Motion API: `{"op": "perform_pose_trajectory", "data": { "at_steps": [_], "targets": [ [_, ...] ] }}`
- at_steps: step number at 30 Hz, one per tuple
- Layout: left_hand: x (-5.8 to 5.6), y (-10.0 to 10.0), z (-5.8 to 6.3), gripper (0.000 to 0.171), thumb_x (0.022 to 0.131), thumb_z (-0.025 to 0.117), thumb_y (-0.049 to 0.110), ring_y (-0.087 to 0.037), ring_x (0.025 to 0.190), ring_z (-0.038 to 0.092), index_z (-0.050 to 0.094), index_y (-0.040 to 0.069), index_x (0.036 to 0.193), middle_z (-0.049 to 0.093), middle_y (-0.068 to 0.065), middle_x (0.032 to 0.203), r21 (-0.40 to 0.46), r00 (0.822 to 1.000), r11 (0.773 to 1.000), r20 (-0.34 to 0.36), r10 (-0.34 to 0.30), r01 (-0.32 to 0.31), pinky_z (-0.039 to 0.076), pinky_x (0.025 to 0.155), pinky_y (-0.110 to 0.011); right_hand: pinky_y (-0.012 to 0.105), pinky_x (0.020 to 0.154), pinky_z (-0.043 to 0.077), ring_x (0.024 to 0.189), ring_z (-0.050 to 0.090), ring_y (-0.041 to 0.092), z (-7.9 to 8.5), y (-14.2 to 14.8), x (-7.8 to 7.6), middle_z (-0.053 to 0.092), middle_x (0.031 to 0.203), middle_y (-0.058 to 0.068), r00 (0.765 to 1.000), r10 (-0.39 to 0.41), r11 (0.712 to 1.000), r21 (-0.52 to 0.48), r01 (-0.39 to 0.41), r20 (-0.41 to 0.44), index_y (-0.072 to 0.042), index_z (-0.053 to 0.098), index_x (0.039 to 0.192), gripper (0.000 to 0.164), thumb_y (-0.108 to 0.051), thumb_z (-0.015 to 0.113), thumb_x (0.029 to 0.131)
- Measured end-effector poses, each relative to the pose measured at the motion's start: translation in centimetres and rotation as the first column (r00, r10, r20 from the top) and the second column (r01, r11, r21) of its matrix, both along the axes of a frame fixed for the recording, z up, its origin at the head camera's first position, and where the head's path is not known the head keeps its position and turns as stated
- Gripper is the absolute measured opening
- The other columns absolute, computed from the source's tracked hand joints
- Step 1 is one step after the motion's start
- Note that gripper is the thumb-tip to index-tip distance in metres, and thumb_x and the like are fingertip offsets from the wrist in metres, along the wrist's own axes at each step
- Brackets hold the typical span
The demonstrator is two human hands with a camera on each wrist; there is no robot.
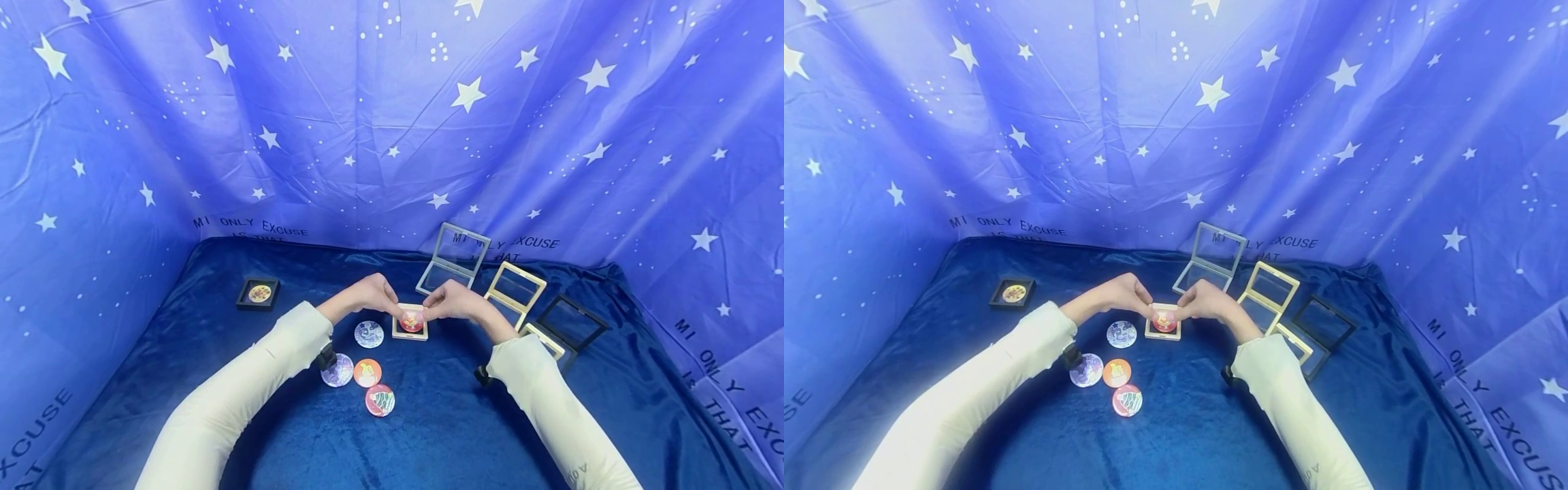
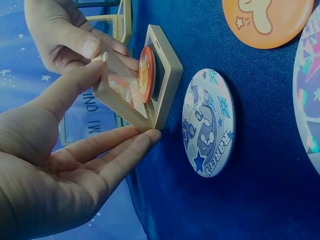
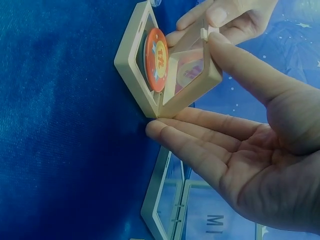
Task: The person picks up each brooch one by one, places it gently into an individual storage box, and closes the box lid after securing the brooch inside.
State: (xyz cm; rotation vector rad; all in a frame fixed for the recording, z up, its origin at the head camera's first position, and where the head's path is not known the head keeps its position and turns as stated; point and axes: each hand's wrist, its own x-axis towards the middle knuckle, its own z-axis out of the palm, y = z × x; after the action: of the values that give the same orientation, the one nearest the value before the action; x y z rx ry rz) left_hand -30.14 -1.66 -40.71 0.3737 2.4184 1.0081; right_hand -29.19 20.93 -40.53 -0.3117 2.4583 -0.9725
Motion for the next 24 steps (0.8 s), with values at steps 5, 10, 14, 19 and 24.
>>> {"op": "perform_pose_trajectory", "data": {
  "at_steps": [5, 10, 14, 19, 24],
  "targets": [
    [0.3, 0.2, 0.1, 0.045, 0.075, 0.09, 0.025, -0.029, 0.118, 0.066, 0.077, -0.001, 0.11, 0.074, -0.013, 0.121, -0.017, 0.998, 1.0, -0.055, -0.007, 0.006, 0.055, 0.099, -0.039, 0.039, 0.092, 0.057, 0.101, 0.07, 0.021, 0.1, -0.2, 0.1, 0.076, 0.112, 0.018, 0.999, 0.013, 1.0, 0.021, -0.013, -0.031, 0.006, 0.073, 0.116, 0.044, -0.022, 0.083, 0.084],
    [0.6, 0.6, 0.1, 0.047, 0.072, 0.092, 0.021, -0.029, 0.116, 0.067, 0.077, -0.003, 0.109, 0.075, -0.014, 0.119, -0.018, 0.997, 1.0, -0.073, 0.01, -0.011, 0.055, 0.098, -0.039, 0.041, 0.093, 0.057, 0.105, 0.071, 0.027, 0.2, -0.5, 0.3, 0.075, 0.113, 0.019, 0.999, 0.001, 0.999, 0.053, 0.002, -0.046, 0.007, 0.073, 0.116, 0.048, -0.021, 0.087, 0.08],
    [0.8, 0.9, 0.2, 0.048, 0.07, 0.093, 0.02, -0.028, 0.115, 0.066, 0.076, -0.003, 0.108, 0.075, -0.013, 0.119, -0.022, 0.996, 0.999, -0.078, 0.03, -0.032, 0.056, 0.097, -0.038, 0.04, 0.092, 0.057, 0.107, 0.07, 0.028, 0.3, -0.9, 0.5, 0.075, 0.113, 0.019, 0.998, -0.02, 0.997, 0.077, 0.024, -0.056, 0.006, 0.073, 0.115, 0.048, -0.02, 0.088, 0.078],
    [1.1, 1.0, 0.2, 0.047, 0.069, 0.093, 0.017, -0.028, 0.114, 0.066, 0.076, -0.003, 0.108, 0.074, -0.013, 0.119, -0.022, 0.995, 0.998, -0.082, 0.054, -0.056, 0.056, 0.096, -0.039, 0.041, 0.093, 0.057, 0.108, 0.069, 0.028, 0.4, -1.1, 0.6, 0.075, 0.116, 0.017, 0.997, -0.046, 0.994, 0.094, 0.051, -0.058, 0.004, 0.074, 0.115, 0.049, -0.021, 0.09, 0.077],
    [1.3, 1.3, 0.1, 0.047, 0.069, 0.094, 0.015, -0.029, 0.113, 0.067, 0.075, -0.003, 0.108, 0.074, -0.013, 0.119, -0.024, 0.992, 0.996, -0.09, 0.085, -0.088, 0.057, 0.094, -0.039, 0.043, 0.095, 0.056, 0.11, 0.068, 0.028, 0.4, -1.4, 0.8, 0.075, 0.118, 0.017, 0.995, -0.074, 0.991, 0.104, 0.08, -0.065, 0.003, 0.074, 0.115, 0.05, -0.022, 0.091, 0.076]
  ]
}}
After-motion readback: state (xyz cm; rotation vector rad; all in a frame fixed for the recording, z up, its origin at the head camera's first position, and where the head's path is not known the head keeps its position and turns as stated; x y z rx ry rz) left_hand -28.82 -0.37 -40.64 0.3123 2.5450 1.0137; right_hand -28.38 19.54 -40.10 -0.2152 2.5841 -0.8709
